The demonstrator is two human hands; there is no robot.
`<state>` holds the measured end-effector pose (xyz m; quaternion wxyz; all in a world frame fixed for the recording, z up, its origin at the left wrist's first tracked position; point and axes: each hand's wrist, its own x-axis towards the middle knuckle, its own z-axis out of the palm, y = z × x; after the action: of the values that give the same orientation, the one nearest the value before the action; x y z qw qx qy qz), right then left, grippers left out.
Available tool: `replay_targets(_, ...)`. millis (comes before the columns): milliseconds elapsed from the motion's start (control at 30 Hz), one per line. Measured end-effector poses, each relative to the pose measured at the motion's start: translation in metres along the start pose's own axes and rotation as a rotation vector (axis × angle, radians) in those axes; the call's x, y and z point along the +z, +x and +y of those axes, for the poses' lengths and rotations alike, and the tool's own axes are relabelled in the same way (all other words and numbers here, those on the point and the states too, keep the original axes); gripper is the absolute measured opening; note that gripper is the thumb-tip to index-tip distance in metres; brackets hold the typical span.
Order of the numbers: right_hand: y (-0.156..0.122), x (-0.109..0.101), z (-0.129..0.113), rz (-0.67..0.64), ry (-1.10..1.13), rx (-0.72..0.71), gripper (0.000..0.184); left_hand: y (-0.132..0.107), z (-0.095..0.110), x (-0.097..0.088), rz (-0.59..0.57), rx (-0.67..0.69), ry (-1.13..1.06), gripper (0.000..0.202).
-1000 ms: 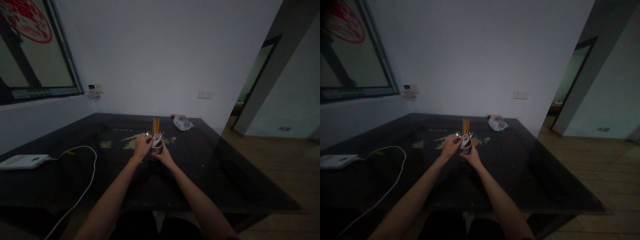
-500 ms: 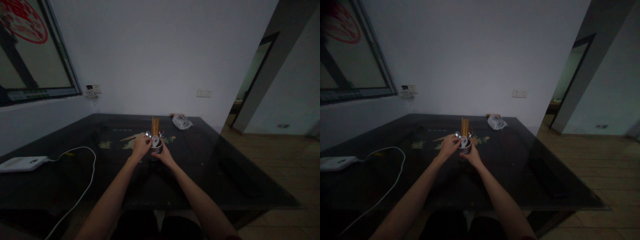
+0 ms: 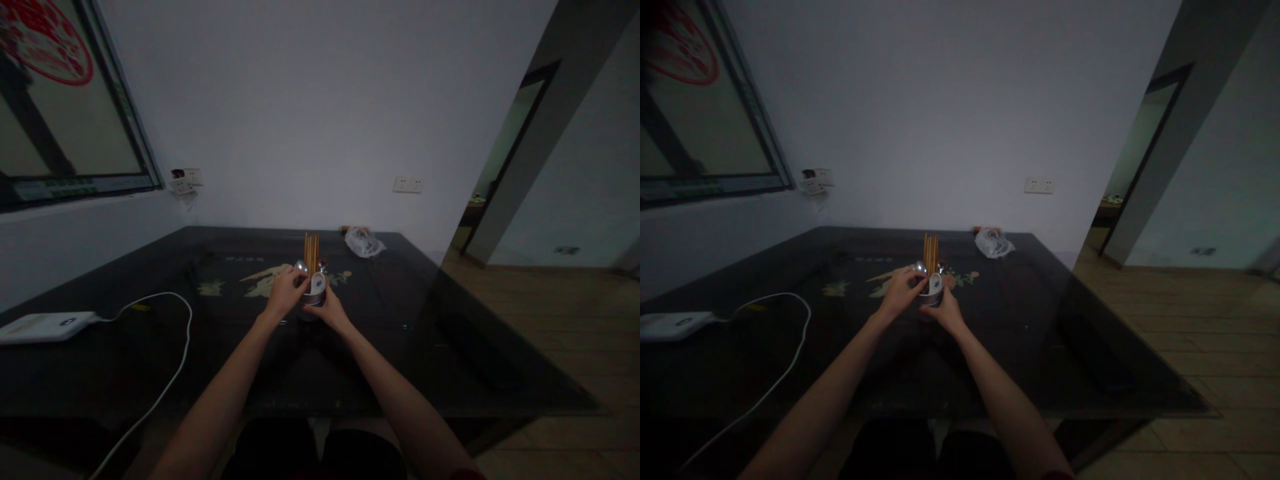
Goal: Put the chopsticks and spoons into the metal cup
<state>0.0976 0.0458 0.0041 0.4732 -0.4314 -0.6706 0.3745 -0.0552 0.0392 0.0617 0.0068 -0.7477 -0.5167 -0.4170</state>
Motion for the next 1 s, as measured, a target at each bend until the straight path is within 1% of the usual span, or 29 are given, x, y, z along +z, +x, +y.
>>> replay_targets(133, -0.0012, -0.0005, -0.0014, -0.006, -0.006, -0.007, 0.084, -0.0007, 0.0008, 0.0022, 0.009, -0.007, -0.046, 0.019)
replay_targets(233, -0.0020, -0.0006, -0.0033, 0.002, -0.019, -0.009, 0.086, -0.0006, 0.0009, 0.0033, 0.021, -0.021, -0.042, 0.019)
replay_targets(333, -0.0025, -0.0004, -0.0045, 0.002, -0.028, -0.002, 0.087, 0.0002, 0.0002, 0.0048, 0.006, -0.032, -0.062, 0.019)
replay_targets(567, -0.0034, -0.0008, -0.0055, -0.005, -0.088, -0.023, 0.079, 0.0032, -0.0020, 0.0086, 0.011, -0.052, -0.095, 0.016)
replay_targets(733, -0.0045, -0.0008, -0.0054, 0.003, -0.106, -0.003, 0.079, 0.0033, -0.0007, 0.0066, 0.003, -0.039, -0.088, 0.015)
replay_targets(1000, -0.0053, -0.0021, -0.0053, -0.016, -0.070, -0.019, 0.086, 0.0034, -0.0009, 0.0000, -0.009, -0.024, -0.053, 0.011)
